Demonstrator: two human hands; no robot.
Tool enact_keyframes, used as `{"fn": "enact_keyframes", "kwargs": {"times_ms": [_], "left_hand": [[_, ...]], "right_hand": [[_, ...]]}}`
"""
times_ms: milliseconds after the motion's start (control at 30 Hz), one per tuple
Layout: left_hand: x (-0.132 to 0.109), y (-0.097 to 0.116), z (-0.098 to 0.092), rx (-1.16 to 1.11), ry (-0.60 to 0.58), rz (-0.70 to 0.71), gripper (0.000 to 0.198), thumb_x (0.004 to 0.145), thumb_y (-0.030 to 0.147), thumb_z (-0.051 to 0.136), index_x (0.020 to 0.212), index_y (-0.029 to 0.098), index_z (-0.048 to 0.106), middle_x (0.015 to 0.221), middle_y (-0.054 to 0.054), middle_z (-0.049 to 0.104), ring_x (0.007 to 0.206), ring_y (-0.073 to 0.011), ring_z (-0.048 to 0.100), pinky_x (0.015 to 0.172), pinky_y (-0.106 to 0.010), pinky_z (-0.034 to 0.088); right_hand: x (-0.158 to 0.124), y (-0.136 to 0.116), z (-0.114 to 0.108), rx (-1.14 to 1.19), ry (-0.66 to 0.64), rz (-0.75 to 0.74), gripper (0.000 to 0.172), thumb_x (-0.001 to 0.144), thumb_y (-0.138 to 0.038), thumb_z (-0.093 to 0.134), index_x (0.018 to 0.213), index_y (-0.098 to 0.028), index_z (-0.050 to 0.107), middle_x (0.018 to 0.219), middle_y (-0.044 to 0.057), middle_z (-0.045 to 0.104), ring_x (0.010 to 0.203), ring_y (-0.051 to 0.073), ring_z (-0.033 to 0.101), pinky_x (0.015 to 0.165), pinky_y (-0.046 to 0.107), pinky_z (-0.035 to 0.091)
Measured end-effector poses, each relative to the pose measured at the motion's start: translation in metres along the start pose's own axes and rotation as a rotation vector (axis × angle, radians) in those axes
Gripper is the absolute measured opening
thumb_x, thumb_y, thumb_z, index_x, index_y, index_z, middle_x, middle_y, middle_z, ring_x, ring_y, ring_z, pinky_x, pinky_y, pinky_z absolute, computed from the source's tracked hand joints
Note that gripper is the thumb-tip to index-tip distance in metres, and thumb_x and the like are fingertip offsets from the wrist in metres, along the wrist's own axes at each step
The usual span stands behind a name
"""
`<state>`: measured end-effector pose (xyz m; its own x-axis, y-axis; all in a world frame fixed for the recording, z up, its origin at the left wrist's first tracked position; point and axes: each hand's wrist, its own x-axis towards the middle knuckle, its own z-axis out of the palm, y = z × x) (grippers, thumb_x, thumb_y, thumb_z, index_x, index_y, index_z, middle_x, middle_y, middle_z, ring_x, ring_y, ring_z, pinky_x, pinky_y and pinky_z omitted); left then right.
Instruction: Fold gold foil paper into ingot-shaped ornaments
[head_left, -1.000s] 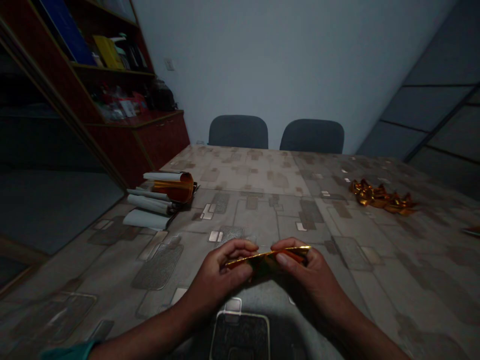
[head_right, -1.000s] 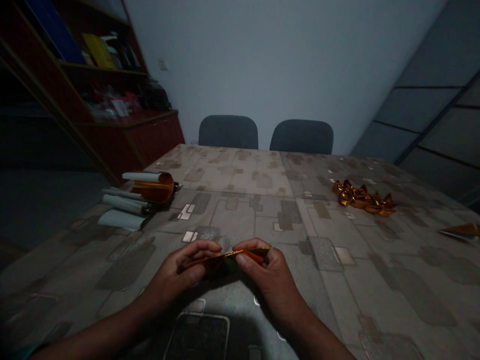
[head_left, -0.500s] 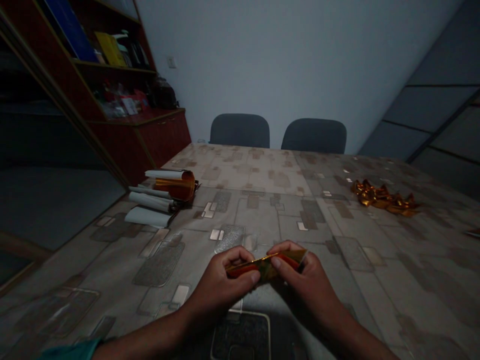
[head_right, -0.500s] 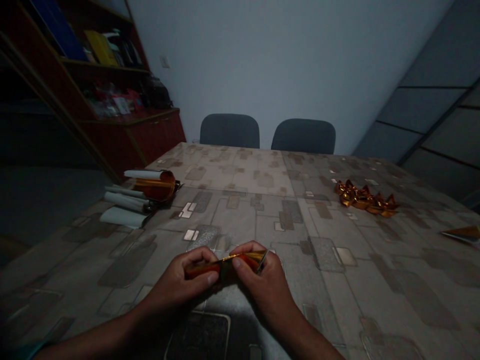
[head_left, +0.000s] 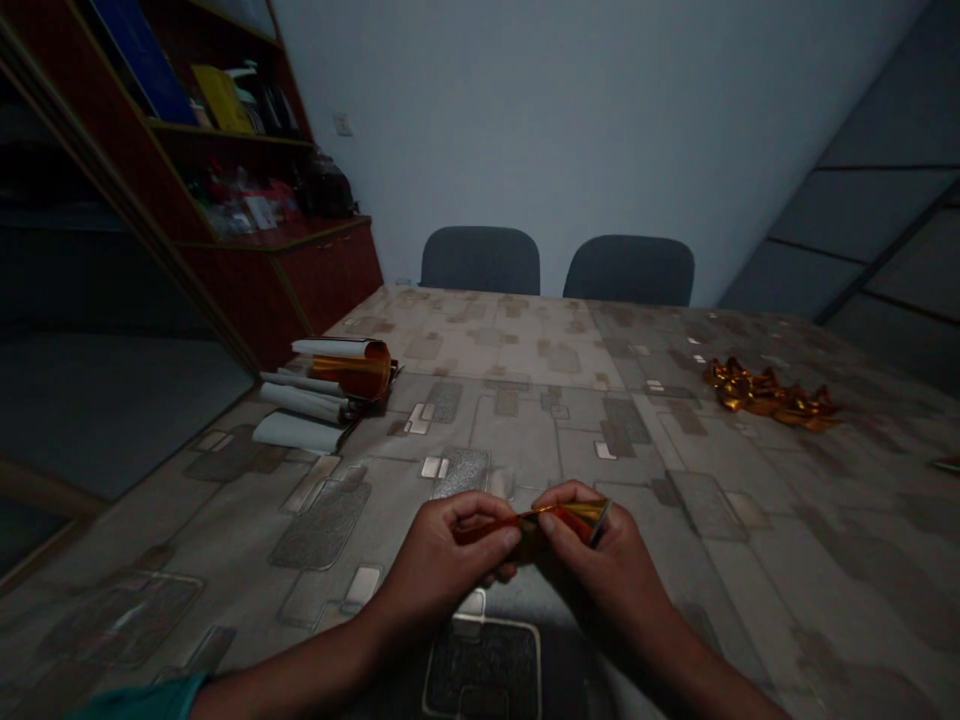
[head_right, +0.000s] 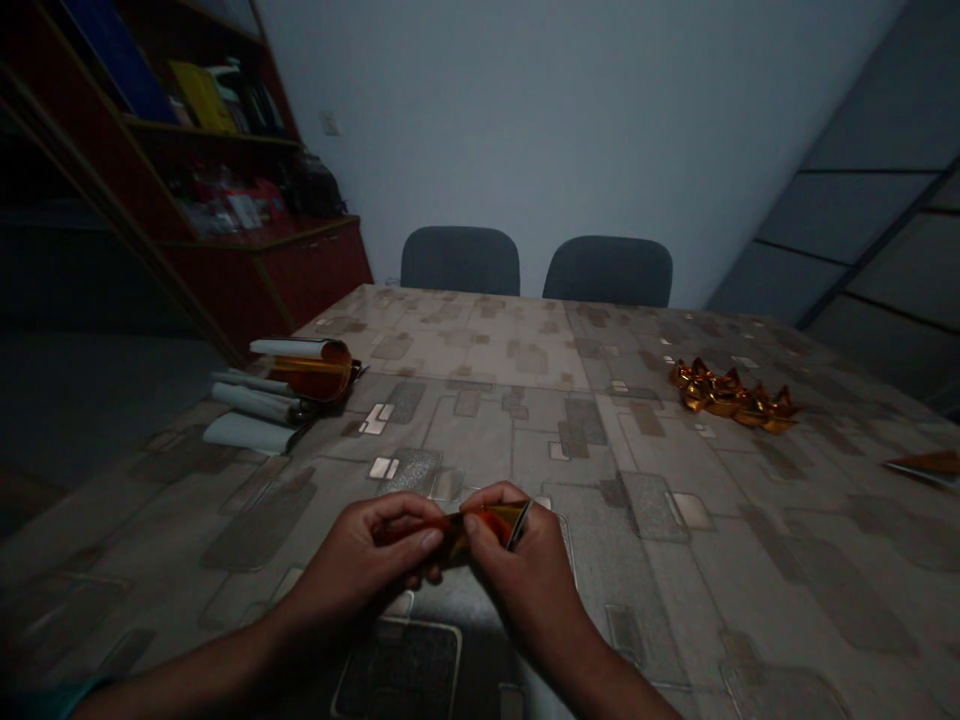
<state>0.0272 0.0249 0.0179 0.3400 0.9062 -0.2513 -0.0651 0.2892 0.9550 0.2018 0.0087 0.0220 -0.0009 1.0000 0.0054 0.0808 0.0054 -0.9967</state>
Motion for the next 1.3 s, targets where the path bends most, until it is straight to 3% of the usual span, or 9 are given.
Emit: {"fn": "enact_keyframes", "kwargs": {"times_ms": [233, 567, 667, 733, 767, 867, 1000, 1100, 1300], "left_hand": [[0.001, 0.006, 0.002, 0.076, 0.027, 0.017, 0.022, 0.072, 0.033, 0.075, 0.071, 0.013, 0.066, 0.059, 0.001, 0.063, 0.054, -0.0115, 0.059, 0.054, -0.021, 0.044], [0.0, 0.015, 0.0, 0.143, 0.033, 0.01, 0.022, 0.068, 0.033, 0.075, 0.065, 0.013, 0.067, 0.056, 0.002, 0.059, 0.052, -0.009, 0.05, 0.05, -0.019, 0.034], [0.001, 0.016, -0.005, 0.128, -0.027, -0.009, 0.023, 0.068, 0.035, 0.075, 0.066, 0.013, 0.068, 0.055, 0.002, 0.058, 0.051, -0.0083, 0.048, 0.049, -0.019, 0.033], [0.002, 0.018, -0.01, 0.113, -0.072, -0.03, 0.024, 0.068, 0.036, 0.076, 0.068, 0.013, 0.069, 0.055, 0.002, 0.058, 0.05, -0.0084, 0.048, 0.048, -0.019, 0.032], [0.003, 0.019, -0.012, 0.113, -0.09, -0.037, 0.025, 0.067, 0.037, 0.076, 0.069, 0.013, 0.069, 0.055, 0.002, 0.058, 0.049, -0.0085, 0.049, 0.048, -0.019, 0.032], [0.005, 0.021, -0.016, 0.143, -0.129, -0.043, 0.024, 0.067, 0.036, 0.076, 0.069, 0.013, 0.07, 0.053, 0.003, 0.056, 0.047, -0.0078, 0.046, 0.048, -0.019, 0.031], [0.004, 0.023, -0.016, 0.204, -0.174, -0.051, 0.02, 0.067, 0.032, 0.075, 0.066, 0.014, 0.07, 0.052, 0.004, 0.055, 0.048, -0.0072, 0.044, 0.049, -0.02, 0.03], [0.004, 0.023, -0.017, 0.235, -0.195, -0.073, 0.019, 0.067, 0.032, 0.076, 0.067, 0.014, 0.071, 0.055, 0.003, 0.058, 0.051, -0.0079, 0.046, 0.051, -0.02, 0.031], [0.005, 0.025, -0.02, 0.131, -0.235, -0.135, 0.029, 0.067, 0.039, 0.081, 0.073, 0.012, 0.072, 0.059, 0.001, 0.063, 0.053, -0.0086, 0.052, 0.052, -0.02, 0.035]], "right_hand": [[-0.004, 0.001, 0.004, -0.113, -0.05, -0.062, 0.008, 0.077, -0.02, 0.06, 0.078, -0.019, 0.068, 0.069, 0.001, 0.067, 0.063, 0.016, 0.061, 0.058, 0.027, 0.046], [-0.002, 0.006, -0.001, 0.049, -0.216, 0.002, 0.009, 0.078, -0.025, 0.069, 0.085, -0.019, 0.068, 0.074, 0.001, 0.064, 0.066, 0.015, 0.058, 0.062, 0.027, 0.044], [-0.004, 0.002, -0.012, 0.227, -0.351, 0.004, 0.032, 0.083, -0.034, 0.068, 0.113, -0.024, 0.065, 0.091, 0.002, 0.064, 0.077, 0.016, 0.062, 0.067, 0.028, 0.047], [-0.005, -0.003, -0.023, 0.247, -0.505, 0.063, 0.056, 0.077, -0.025, 0.075, 0.13, -0.031, 0.056, 0.111, 0.003, 0.063, 0.095, 0.019, 0.063, 0.079, 0.03, 0.049], [-0.005, -0.007, -0.028, 0.22, -0.568, 0.078, 0.061, 0.076, -0.018, 0.076, 0.131, -0.032, 0.055, 0.12, 0.003, 0.061, 0.106, 0.021, 0.061, 0.087, 0.032, 0.047], [-0.002, -0.016, -0.037, 0.13, -0.606, 0.001, 0.045, 0.082, -0.013, 0.068, 0.122, -0.032, 0.061, 0.11, 0.003, 0.064, 0.1, 0.02, 0.062, 0.082, 0.031, 0.049], [0.006, -0.021, -0.038, -0.066, -0.624, -0.211, 0.017, 0.088, -0.015, 0.064, 0.098, -0.026, 0.073, 0.098, 0.003, 0.069, 0.091, 0.018, 0.065, 0.082, 0.033, 0.048], [0.009, -0.018, -0.036, -0.165, -0.655, -0.334, 0.012, 0.09, -0.017, 0.067, 0.095, -0.024, 0.075, 0.095, 0.004, 0.072, 0.087, 0.017, 0.067, 0.079, 0.031, 0.049], [0.01, -0.003, -0.036, -0.239, -0.596, -0.607, 0.014, 0.092, -0.022, 0.068, 0.103, -0.023, 0.076, 0.086, 0.006, 0.075, 0.081, 0.017, 0.066, 0.073, 0.032, 0.049]]}}
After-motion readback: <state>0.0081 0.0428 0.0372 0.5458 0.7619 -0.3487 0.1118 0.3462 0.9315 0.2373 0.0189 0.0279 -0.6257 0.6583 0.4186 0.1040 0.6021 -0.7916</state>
